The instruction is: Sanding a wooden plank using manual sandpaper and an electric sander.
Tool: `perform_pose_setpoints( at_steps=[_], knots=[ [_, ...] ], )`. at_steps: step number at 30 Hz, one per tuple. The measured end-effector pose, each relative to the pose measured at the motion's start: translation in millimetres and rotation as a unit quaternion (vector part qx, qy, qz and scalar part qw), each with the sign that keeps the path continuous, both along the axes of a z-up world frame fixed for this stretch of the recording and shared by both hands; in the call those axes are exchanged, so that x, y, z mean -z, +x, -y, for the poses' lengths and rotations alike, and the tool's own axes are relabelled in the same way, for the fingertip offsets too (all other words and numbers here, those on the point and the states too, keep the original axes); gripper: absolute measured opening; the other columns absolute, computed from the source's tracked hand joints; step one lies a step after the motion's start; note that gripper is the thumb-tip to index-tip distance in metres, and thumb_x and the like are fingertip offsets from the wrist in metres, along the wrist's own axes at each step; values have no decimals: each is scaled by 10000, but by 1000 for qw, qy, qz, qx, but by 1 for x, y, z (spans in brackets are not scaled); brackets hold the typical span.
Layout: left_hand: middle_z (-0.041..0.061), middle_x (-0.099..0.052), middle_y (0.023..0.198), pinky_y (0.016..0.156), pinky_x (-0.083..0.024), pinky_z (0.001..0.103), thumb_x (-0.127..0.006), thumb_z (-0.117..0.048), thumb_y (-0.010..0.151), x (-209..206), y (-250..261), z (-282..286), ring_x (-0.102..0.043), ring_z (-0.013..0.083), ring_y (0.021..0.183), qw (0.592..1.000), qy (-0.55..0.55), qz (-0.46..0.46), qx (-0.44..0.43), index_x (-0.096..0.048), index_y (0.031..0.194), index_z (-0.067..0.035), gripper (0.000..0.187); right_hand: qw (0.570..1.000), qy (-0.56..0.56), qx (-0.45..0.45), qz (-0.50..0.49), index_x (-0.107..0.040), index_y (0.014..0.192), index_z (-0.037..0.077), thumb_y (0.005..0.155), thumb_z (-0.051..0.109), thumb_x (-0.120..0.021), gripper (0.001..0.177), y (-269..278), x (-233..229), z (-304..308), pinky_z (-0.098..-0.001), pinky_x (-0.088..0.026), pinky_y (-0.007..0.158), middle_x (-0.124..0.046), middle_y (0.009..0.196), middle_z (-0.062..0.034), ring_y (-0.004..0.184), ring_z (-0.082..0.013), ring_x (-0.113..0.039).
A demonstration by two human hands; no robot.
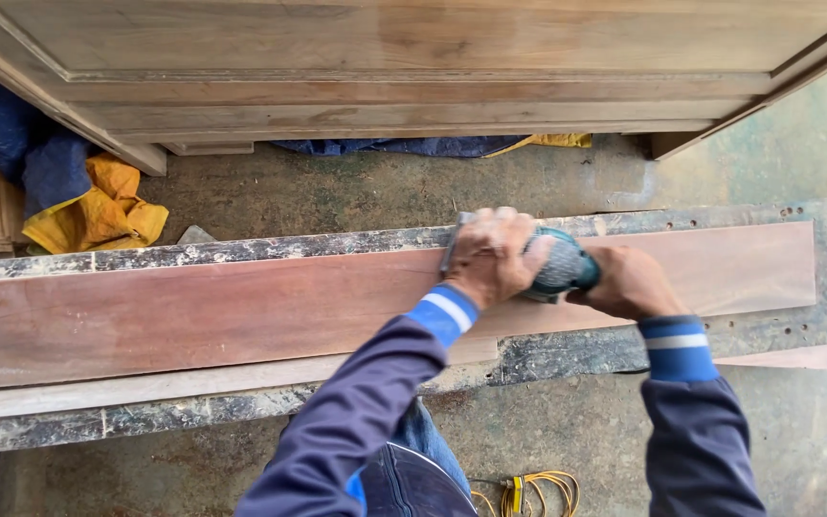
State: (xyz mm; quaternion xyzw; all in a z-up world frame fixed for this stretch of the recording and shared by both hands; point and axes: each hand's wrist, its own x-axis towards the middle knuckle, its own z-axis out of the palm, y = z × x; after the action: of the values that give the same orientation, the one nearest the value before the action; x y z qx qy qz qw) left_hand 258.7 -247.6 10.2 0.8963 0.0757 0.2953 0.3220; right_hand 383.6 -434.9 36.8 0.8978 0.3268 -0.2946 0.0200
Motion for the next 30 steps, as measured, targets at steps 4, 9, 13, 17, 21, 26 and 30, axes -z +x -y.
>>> perform_pose_setpoints(
  at_steps=[4,9,13,17,21,26,30],
  knots=[
    [128,-650,799,689,-513,449,-665,-346,922,3,-49,-54,-631,298,751,999,16,-10,-38,-688,903,-47,300,997,52,-65,-5,-747,997,156,655,398,-889,442,-31,-9,-72,-482,-585,775,-758,881,-167,836,-367,-739],
    [163,-681,893,791,-529,464,-629,-229,956,0,-108,-111,-654,340,850,995,34,-17,-94,-690,986,-28,213,968,185,-164,27,-741,908,144,628,207,-805,294,-75,9,-135,-483,-591,644,-728,748,-160,699,-367,-721],
    [171,-699,975,864,-522,463,-592,-203,966,-15,-143,-135,-658,370,936,993,39,-23,-106,-703,1030,-30,215,965,205,-157,37,-720,902,140,663,103,-707,243,-113,13,-162,-482,-577,596,-705,705,-164,663,-368,-710],
    [171,-698,978,845,-525,462,-563,-197,977,-7,-152,-142,-653,359,905,994,34,-53,-84,-697,1038,-23,227,961,243,-132,18,-709,888,120,651,89,-694,239,-128,16,-158,-480,-576,580,-697,692,-163,657,-367,-706],
    [172,-691,952,837,-529,471,-575,-207,958,-3,-132,-120,-651,351,899,995,46,-44,-72,-702,1028,-22,234,971,209,-113,14,-722,914,136,650,76,-693,272,-114,11,-131,-473,-585,599,-710,704,-152,664,-348,-719],
    [152,-684,918,810,-520,453,-614,-237,956,5,-74,-71,-650,317,874,998,38,-24,-43,-707,1031,-33,236,989,144,-43,4,-748,954,120,695,331,-821,343,-80,-6,-77,-482,-596,695,-733,792,-174,738,-365,-734],
    [187,-626,1276,1089,-407,547,-596,-301,997,19,-29,-10,-565,371,1215,997,66,5,-38,-617,1340,-21,444,995,78,69,5,-771,952,105,660,394,-864,422,-51,-2,-23,-498,-579,775,-760,895,-206,846,-389,-739]
  ],
)
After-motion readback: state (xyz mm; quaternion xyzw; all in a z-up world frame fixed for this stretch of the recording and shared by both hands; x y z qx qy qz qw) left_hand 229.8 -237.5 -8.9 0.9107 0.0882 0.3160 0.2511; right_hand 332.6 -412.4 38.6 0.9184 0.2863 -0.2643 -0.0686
